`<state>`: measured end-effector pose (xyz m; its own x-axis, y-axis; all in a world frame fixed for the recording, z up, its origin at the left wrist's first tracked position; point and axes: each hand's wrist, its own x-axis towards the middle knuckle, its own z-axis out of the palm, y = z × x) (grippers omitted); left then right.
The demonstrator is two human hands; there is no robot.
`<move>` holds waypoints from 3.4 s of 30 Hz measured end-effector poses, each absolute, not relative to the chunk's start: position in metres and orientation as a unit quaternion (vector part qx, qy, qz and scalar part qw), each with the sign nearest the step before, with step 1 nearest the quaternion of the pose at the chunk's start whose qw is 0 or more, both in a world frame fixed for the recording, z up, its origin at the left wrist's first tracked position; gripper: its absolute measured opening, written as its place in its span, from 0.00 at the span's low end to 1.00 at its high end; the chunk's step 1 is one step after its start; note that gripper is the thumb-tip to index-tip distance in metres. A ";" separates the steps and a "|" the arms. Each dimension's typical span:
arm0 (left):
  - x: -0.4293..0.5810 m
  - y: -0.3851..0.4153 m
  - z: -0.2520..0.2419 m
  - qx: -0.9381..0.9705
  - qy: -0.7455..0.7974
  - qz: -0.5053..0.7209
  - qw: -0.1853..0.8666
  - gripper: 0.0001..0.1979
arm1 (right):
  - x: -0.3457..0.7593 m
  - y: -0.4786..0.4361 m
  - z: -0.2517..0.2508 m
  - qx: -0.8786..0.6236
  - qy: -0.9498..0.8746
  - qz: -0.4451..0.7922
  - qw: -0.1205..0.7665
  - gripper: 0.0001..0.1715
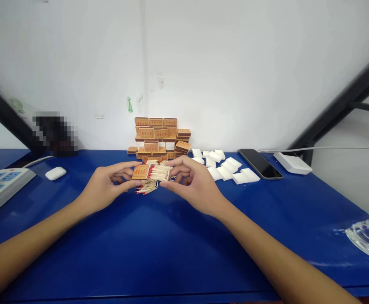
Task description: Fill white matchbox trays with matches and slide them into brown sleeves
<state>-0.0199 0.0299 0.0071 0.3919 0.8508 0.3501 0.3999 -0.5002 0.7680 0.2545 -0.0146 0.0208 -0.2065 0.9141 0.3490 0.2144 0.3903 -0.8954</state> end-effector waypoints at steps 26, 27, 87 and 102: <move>-0.019 0.027 0.011 0.799 0.394 0.375 0.258 0.28 | 0.256 -0.015 0.020 -0.419 -0.700 0.380 0.437 0.24; -0.018 0.027 0.011 0.794 0.395 0.379 0.266 0.29 | 0.255 -0.015 0.019 -0.419 -0.694 0.382 0.443 0.25; -0.022 0.157 0.035 0.661 0.730 0.172 0.010 0.43 | 0.256 -0.014 0.017 -0.483 -0.819 0.072 0.302 0.19; -0.032 0.152 0.021 0.712 0.664 0.215 0.077 0.22 | 0.258 -0.012 0.015 -0.452 -0.846 0.104 0.263 0.10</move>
<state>-0.0318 0.1518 0.0207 0.0263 0.9787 0.2036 0.9122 -0.1068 0.3956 0.2580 -0.0119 0.0150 -0.4540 0.8193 0.3502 0.7095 0.5702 -0.4141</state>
